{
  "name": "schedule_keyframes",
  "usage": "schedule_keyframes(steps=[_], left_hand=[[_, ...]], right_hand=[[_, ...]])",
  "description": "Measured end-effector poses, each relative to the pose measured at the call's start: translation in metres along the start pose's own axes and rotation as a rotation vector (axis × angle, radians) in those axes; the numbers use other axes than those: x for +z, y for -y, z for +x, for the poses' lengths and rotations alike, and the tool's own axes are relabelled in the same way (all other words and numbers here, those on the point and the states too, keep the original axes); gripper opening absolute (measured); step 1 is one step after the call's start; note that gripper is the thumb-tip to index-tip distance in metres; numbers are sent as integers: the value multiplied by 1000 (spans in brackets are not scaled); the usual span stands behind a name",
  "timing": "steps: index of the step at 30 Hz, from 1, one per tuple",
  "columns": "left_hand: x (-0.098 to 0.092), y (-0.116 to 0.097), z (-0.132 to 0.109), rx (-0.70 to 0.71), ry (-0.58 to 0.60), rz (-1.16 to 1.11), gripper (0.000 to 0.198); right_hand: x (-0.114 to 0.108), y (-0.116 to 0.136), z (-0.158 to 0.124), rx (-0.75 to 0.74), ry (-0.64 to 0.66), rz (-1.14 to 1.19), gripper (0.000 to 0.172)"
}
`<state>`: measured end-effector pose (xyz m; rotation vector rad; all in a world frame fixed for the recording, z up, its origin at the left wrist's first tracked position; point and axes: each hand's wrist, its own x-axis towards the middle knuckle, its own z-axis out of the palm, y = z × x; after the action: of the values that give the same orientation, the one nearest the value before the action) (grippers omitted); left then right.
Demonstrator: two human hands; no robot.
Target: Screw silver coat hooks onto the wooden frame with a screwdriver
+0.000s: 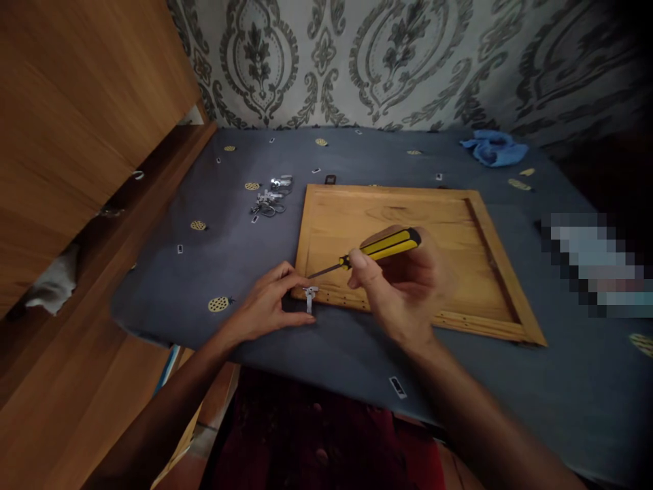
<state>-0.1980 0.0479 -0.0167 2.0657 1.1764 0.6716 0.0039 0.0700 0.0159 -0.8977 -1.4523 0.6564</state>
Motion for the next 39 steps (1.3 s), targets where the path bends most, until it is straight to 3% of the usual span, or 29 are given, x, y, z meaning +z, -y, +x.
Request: schedule_keyframes(steps=[6,10,36,39], left_hand=[[1,0,-1,-4,-15,6,35],[1,0,-1,-11,-6,8,37],[0,-2,-1,-14,3,0,36],[-1,-2,-1,-15,10,4,35]], right_hand=[[0,-4,4,-209,100,-225,28],[1,-4,5,-267,101,-281,33],[2,-7,3,-267,139,-323,28],[3,-6,1,-191,192,-261,22]])
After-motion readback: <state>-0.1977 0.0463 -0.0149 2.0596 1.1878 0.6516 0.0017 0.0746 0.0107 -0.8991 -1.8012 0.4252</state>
